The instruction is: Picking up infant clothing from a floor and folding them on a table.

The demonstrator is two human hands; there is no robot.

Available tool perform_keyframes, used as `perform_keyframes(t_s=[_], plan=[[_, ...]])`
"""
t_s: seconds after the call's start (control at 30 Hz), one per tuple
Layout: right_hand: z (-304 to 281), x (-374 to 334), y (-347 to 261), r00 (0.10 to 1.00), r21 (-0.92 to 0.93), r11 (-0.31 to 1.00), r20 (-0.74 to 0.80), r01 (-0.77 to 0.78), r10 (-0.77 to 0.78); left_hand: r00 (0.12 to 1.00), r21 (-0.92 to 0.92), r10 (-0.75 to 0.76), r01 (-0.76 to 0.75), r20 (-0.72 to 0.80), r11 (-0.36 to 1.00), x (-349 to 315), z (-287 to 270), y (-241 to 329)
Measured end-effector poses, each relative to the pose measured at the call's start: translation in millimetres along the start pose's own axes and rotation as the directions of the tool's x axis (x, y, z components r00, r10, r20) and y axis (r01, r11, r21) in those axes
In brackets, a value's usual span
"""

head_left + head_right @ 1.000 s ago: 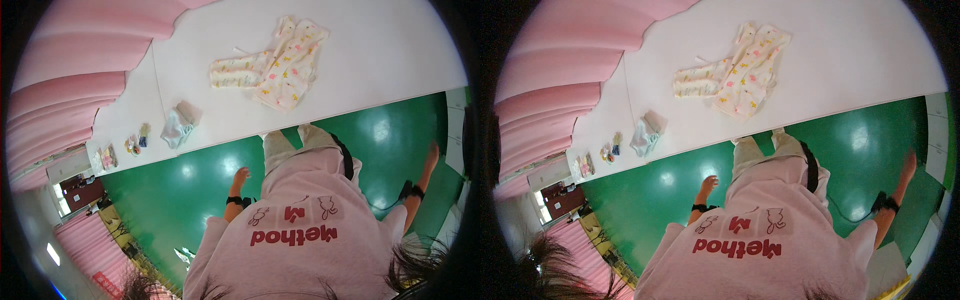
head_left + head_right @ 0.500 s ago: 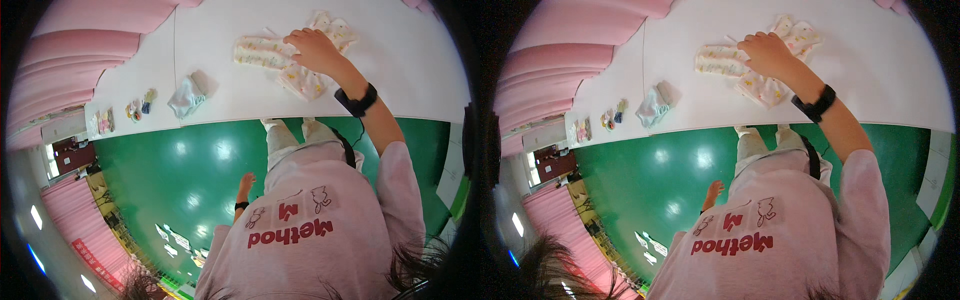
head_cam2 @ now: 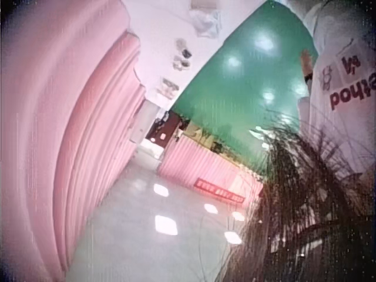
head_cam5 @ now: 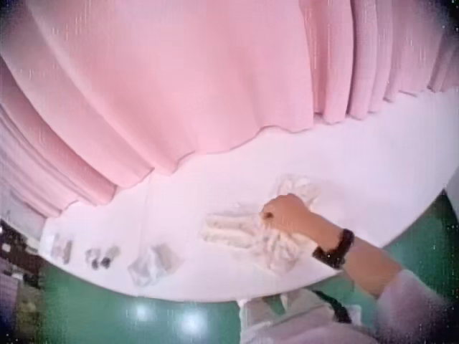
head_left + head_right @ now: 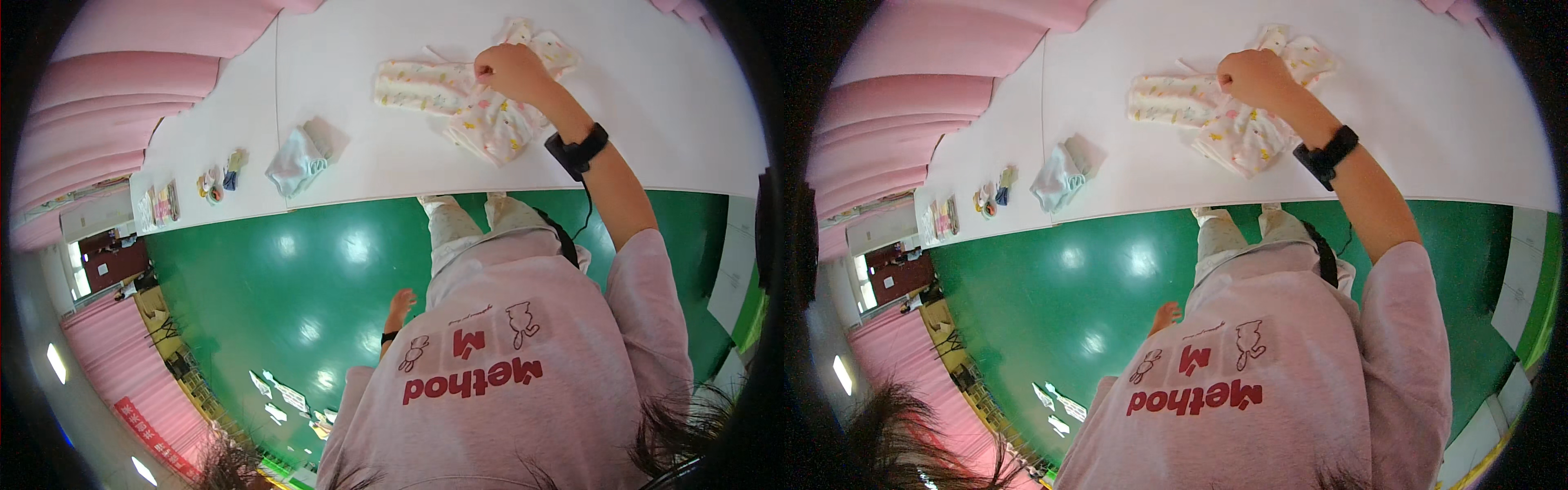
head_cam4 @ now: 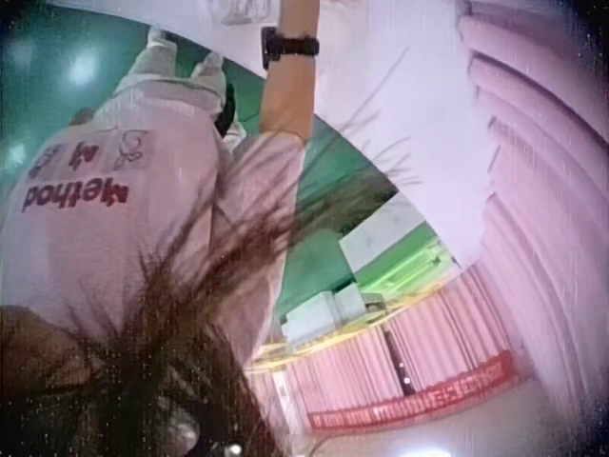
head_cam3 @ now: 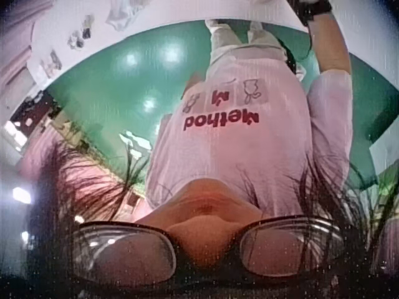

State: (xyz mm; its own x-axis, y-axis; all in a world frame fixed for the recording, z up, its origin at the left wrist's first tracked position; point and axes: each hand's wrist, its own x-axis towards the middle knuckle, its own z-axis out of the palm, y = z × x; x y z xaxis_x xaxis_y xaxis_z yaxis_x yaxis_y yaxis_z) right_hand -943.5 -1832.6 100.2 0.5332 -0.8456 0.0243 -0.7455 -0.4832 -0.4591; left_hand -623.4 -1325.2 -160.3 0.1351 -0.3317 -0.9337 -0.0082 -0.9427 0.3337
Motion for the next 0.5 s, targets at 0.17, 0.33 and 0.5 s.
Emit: perform_keyframes(t_s=[0.17,0.33,0.5], plan=[[-42,-57,62,0.971,0.261,0.956,-0.163,-0.131,0.177,0.901,0.378,0.433,-0.406,0.015,0.832,32,-23,-7],[-89,-246,198,0.685,0.494,0.757,-0.369,-0.427,0.628,0.972,0.065,0.172,-0.164,-0.16,0.984,4,-8,65],[-100,-555,274,0.207,0.303,0.382,-0.479,-0.873,0.853,0.981,0.294,0.192,-0.172,-0.04,0.94,-1,-8,82]])
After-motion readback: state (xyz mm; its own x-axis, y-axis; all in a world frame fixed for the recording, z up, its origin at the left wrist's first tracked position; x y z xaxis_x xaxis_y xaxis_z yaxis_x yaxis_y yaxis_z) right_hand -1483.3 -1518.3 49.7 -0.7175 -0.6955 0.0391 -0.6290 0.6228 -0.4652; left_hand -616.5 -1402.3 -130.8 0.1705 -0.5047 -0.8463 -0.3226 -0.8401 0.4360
